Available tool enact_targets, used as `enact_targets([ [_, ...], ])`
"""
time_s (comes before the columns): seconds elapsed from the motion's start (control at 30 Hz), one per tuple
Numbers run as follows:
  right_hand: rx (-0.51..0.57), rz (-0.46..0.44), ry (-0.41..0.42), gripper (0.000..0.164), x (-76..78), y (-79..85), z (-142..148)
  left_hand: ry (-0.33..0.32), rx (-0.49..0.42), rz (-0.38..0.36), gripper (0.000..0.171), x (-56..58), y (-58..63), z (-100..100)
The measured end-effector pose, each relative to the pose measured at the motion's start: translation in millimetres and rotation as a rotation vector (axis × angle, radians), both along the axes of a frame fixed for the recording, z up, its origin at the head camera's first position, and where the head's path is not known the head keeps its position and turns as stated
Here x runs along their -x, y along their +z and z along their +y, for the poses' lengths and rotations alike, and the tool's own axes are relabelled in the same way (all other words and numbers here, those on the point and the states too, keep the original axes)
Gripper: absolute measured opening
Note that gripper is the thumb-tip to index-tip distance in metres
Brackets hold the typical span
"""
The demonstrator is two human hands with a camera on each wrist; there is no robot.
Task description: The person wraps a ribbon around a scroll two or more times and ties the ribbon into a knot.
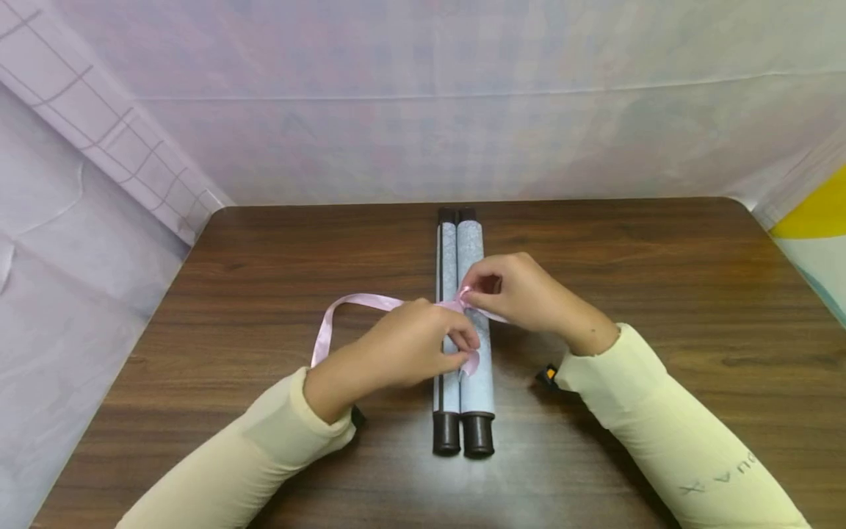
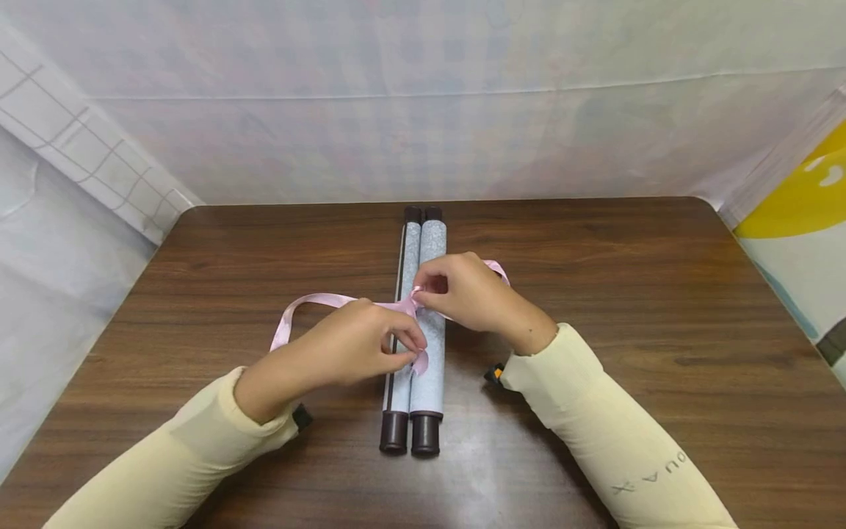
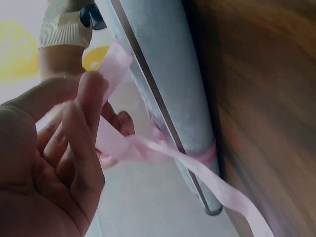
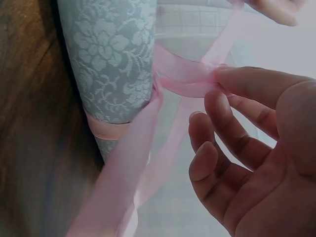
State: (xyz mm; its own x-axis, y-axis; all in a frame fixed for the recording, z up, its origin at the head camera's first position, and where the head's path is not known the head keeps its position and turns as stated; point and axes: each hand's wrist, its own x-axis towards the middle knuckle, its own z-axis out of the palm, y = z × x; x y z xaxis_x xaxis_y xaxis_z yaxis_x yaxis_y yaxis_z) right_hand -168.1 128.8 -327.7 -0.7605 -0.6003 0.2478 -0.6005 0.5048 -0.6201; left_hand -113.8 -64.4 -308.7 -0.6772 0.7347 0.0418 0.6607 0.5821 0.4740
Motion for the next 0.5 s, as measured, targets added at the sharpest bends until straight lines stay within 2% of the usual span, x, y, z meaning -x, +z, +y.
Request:
enact_targets([
  [0.13,-0.001,-0.016,0.002,0.003,-1.4,2.1,2,0.035,0.053,0.069,0.006,-3.2,-1.9,10],
  [0.27,0.000,-0.026,-0.002,0.004,-1.7,4.1,3,0.038,0.054,0.131,0.006,-6.5,-4.5,18],
  [0.33,0.000,-0.022,-0.006,0.005,-1.0,4.5,3,0.027,0.048,0.130,0.007,-7.6,-6.3,21],
  [0.5,0.005,-0.019,0.005,0.004,-1.4,5.3,3,-0.008,0.048,0.062,0.004,-10.2,-10.3,28],
])
